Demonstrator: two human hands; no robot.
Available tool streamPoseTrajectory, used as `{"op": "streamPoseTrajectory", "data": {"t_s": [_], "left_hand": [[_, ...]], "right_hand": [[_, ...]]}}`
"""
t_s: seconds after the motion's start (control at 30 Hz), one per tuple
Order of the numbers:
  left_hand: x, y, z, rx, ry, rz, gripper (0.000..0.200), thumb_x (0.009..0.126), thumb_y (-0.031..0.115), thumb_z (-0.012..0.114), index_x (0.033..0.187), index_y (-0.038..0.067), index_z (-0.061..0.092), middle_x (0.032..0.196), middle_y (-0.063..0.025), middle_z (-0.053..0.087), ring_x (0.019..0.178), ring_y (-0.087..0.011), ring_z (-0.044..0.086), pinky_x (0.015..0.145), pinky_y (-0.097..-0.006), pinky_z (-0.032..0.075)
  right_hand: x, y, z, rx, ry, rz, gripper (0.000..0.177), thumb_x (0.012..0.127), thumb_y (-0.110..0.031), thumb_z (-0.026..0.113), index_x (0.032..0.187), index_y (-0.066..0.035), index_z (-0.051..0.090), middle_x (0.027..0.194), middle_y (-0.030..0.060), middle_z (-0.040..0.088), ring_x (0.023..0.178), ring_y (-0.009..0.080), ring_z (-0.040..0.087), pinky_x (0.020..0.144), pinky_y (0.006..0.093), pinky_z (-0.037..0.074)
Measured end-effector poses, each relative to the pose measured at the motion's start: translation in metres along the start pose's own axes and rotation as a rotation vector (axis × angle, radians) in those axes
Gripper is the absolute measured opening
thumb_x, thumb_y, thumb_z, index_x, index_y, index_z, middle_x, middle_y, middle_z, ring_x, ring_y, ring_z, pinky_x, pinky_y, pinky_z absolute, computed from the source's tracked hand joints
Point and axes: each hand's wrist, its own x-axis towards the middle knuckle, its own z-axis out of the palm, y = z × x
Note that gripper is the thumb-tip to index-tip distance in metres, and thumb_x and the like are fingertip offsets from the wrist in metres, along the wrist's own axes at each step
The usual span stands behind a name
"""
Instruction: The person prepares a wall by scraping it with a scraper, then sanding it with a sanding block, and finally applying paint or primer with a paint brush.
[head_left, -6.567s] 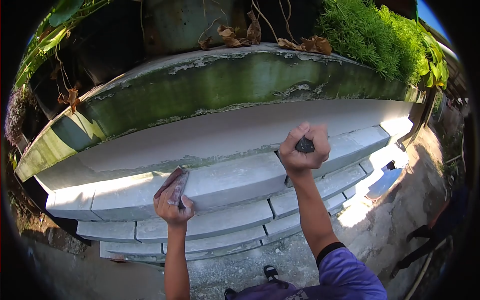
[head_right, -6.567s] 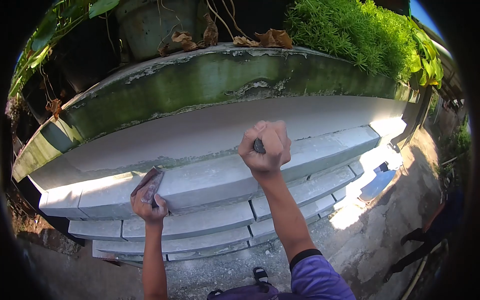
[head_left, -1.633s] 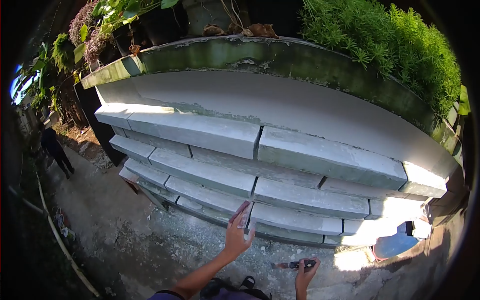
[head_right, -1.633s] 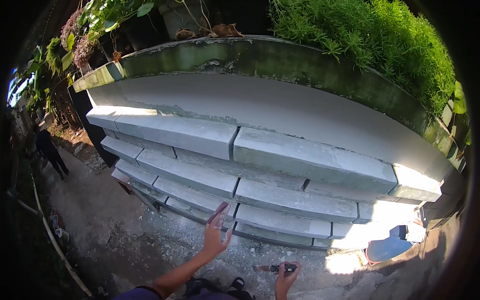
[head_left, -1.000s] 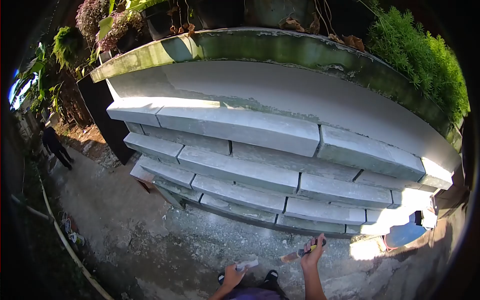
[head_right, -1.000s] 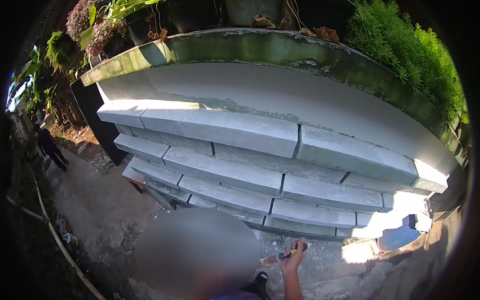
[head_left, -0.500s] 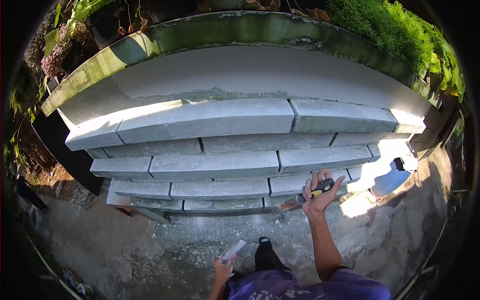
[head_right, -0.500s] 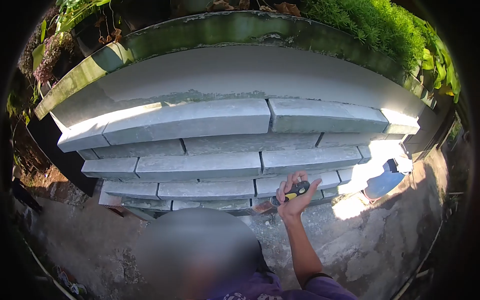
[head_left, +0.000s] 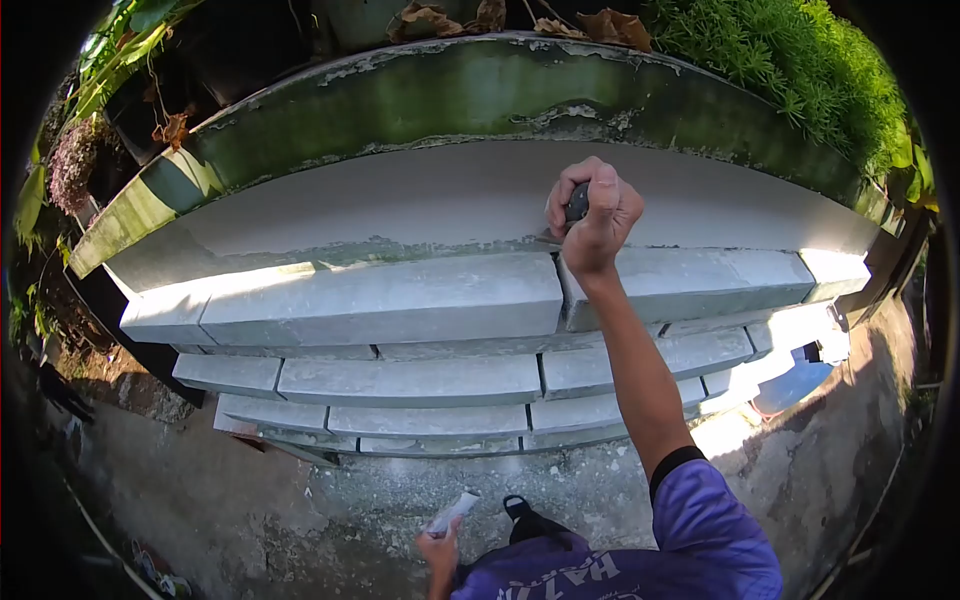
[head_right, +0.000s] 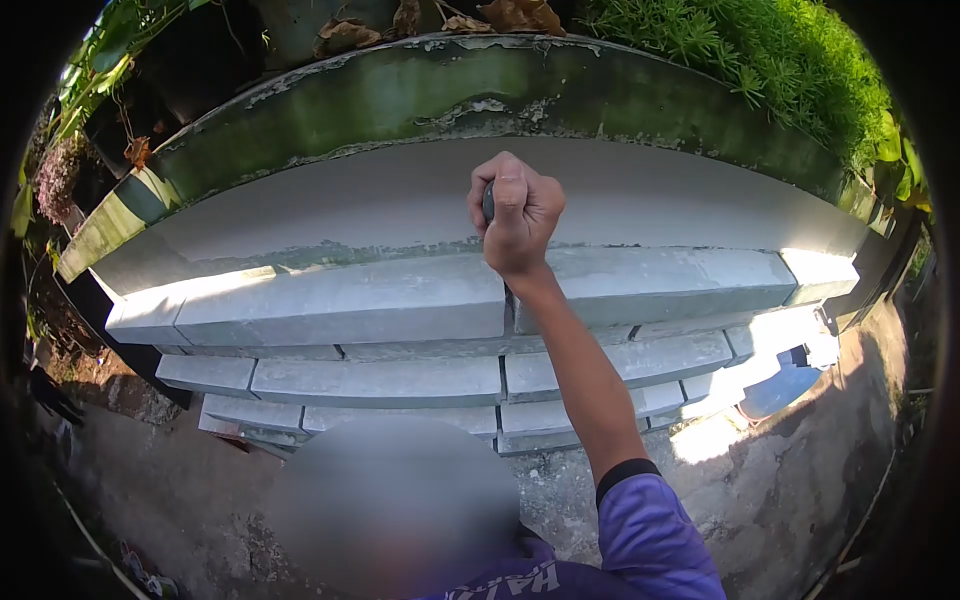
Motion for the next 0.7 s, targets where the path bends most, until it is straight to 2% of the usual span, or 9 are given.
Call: {"op": "streamPoseTrajectory", "data": {"t_s": [0.07,0.17,0.2,0.3,0.37,0.43,0.57,0.63,0.7], "left_hand": [[0.011,0.001,0.014,0.093,0.016,-0.030,0.024,0.084,0.006,0.075,0.102,-0.006,0.064,0.089,-0.0047,0.068,0.079,-0.0102,0.063,0.068,-0.0256,0.050],[0.029,0.008,0.037,-0.035,0.017,0.079,0.020,0.089,0.007,0.069,0.104,-0.006,0.064,0.089,-0.0037,0.068,0.082,-0.0095,0.063,0.069,-0.0246,0.048],[0.037,0.012,0.045,-0.053,0.008,0.078,0.022,0.089,0.006,0.069,0.106,-0.006,0.062,0.092,-0.0053,0.067,0.085,-0.0109,0.063,0.072,-0.0252,0.049],[0.055,0.017,0.066,-0.115,-0.022,0.106,0.029,0.087,0.003,0.070,0.111,-0.008,0.058,0.104,-0.0105,0.065,0.096,-0.0160,0.063,0.083,-0.0277,0.049],[0.065,0.015,0.075,-0.168,-0.051,0.182,0.038,0.084,0.001,0.073,0.115,-0.010,0.054,0.113,-0.0146,0.062,0.107,-0.0207,0.061,0.091,-0.0304,0.048],[0.068,0.031,0.080,-0.079,-0.077,0.320,0.046,0.080,0.001,0.073,0.120,-0.011,0.055,0.119,-0.0174,0.062,0.111,-0.0235,0.060,0.097,-0.0334,0.045],[0.082,0.105,0.083,0.028,-0.114,0.664,0.059,0.075,-0.003,0.067,0.131,-0.011,0.050,0.131,-0.0229,0.057,0.125,-0.0308,0.054,0.106,-0.0383,0.038],[0.101,0.143,0.075,0.173,-0.108,0.868,0.063,0.074,-0.004,0.063,0.134,-0.011,0.047,0.135,-0.0252,0.053,0.131,-0.0348,0.048,0.109,-0.0403,0.036],[0.119,0.196,0.075,0.235,-0.020,1.094,0.060,0.076,-0.001,0.060,0.134,-0.012,0.047,0.137,-0.0268,0.050,0.132,-0.0390,0.046,0.110,-0.0428,0.036]], "right_hand": [[0.010,-0.019,-0.005,0.074,0.001,-0.184,0.051,0.103,-0.034,0.041,0.063,-0.004,0.051,0.050,0.0010,0.047,0.039,0.0054,0.041,0.036,0.0222,0.028],[0.003,0.007,-0.001,-0.046,0.067,0.081,0.050,0.102,-0.032,0.042,0.062,-0.003,0.051,0.049,0.0009,0.047,0.039,0.0056,0.041,0.037,0.0220,0.027],[0.004,0.004,-0.002,-0.077,0.064,0.084,0.050,0.101,-0.032,0.042,0.062,-0.002,0.050,0.048,0.0013,0.046,0.039,0.0057,0.041,0.037,0.0223,0.027],[0.010,-0.026,-0.008,0.078,0.065,-0.078,0.051,0.101,-0.033,0.042,0.061,-0.001,0.050,0.048,0.0017,0.046,0.039,0.0065,0.041,0.037,0.0226,0.027],[0.007,-0.014,-0.010,0.020,0.053,0.033,0.052,0.099,-0.034,0.041,0.060,-0.001,0.049,0.047,0.0015,0.046,0.038,0.0070,0.040,0.036,0.0226,0.028],[0.006,0.008,-0.007,-0.054,0.051,0.191,0.053,0.098,-0.035,0.040,0.060,0.000,0.049,0.048,0.0022,0.045,0.037,0.0074,0.039,0.036,0.0226,0.028],[0.014,-0.027,-0.019,0.302,0.051,0.031,0.055,0.099,-0.036,0.041,0.060,0.002,0.047,0.049,0.0043,0.044,0.037,0.0083,0.040,0.035,0.0235,0.029],[0.009,-0.004,-0.008,0.009,0.026,0.118,0.057,0.099,-0.040,0.041,0.059,0.001,0.046,0.048,0.0030,0.041,0.037,0.0090,0.039,0.035,0.0237,0.030],[0.004,0.003,-0.007,0.011,0.043,0.212,0.056,0.099,-0.040,0.041,0.059,0.000,0.047,0.048,0.0031,0.043,0.036,0.0087,0.039,0.035,0.0236,0.030]]}}
